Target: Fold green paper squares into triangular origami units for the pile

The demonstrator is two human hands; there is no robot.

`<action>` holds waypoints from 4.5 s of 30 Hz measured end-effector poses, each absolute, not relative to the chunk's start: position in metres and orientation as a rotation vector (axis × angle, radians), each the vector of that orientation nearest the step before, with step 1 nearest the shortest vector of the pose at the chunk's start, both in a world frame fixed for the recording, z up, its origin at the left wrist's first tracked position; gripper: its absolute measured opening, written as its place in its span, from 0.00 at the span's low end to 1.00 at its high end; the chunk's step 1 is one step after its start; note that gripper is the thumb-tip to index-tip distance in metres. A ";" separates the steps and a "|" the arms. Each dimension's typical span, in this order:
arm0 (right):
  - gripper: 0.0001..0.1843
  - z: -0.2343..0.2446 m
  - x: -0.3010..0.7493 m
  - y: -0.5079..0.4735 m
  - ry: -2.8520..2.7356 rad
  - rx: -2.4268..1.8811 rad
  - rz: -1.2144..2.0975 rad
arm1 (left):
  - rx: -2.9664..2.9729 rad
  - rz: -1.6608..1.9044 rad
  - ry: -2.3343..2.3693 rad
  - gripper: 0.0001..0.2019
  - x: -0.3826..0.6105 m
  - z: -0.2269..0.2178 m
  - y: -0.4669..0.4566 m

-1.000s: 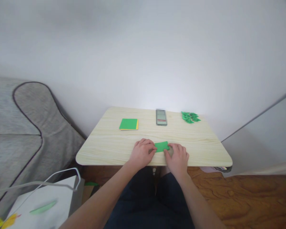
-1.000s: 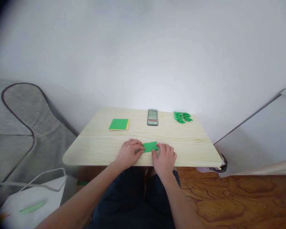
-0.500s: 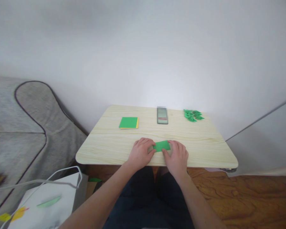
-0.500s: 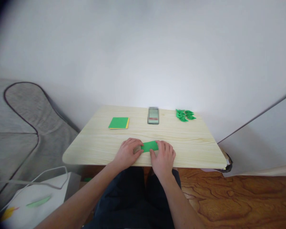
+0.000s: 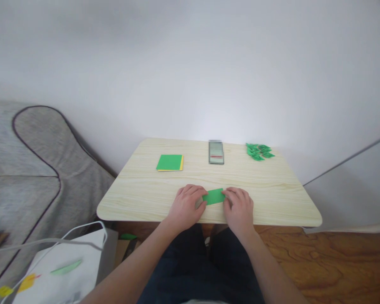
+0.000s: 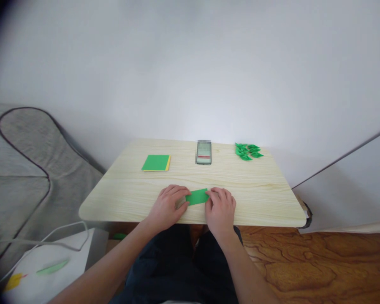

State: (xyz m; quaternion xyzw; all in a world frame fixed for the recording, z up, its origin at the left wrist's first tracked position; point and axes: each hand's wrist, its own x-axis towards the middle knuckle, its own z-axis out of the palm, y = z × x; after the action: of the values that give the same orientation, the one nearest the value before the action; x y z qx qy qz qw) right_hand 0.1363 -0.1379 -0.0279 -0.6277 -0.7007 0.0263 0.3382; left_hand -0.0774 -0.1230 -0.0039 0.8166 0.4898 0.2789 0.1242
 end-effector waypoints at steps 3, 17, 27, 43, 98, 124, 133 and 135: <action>0.14 -0.033 0.141 -0.144 -1.878 -1.579 0.069 | 2.402 0.828 1.469 0.11 -0.078 -0.007 -0.123; 0.18 -0.029 0.143 -0.183 -2.115 -1.199 0.242 | 2.377 0.856 1.689 0.11 -0.066 -0.010 -0.113; 0.10 -0.034 0.146 -0.184 -2.117 -1.130 0.295 | 2.353 0.871 1.631 0.10 -0.061 -0.009 -0.111; 0.06 -0.026 0.136 -0.179 -1.987 -1.153 0.460 | 2.442 0.887 1.248 0.07 -0.076 -0.009 -0.160; 0.11 0.016 0.132 -0.102 -2.380 -1.504 0.752 | 2.372 0.811 1.371 0.14 -0.085 -0.008 -0.165; 0.07 0.010 0.128 -0.109 -2.337 -1.552 0.677 | 2.428 0.777 1.347 0.19 -0.084 -0.015 -0.168; 0.15 -0.006 0.130 -0.125 -2.148 -1.616 0.483 | 2.449 0.768 1.359 0.17 -0.084 -0.017 -0.166; 0.16 -0.011 0.131 -0.129 -2.090 -1.624 0.435 | 2.449 0.760 1.369 0.16 -0.083 -0.017 -0.166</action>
State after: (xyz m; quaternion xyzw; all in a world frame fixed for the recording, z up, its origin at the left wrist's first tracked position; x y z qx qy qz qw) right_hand 0.1314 -0.1289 -0.0105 -0.5895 -0.7587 0.1579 0.2278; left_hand -0.0831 -0.1660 -0.0170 0.8366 0.4679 0.2596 0.1173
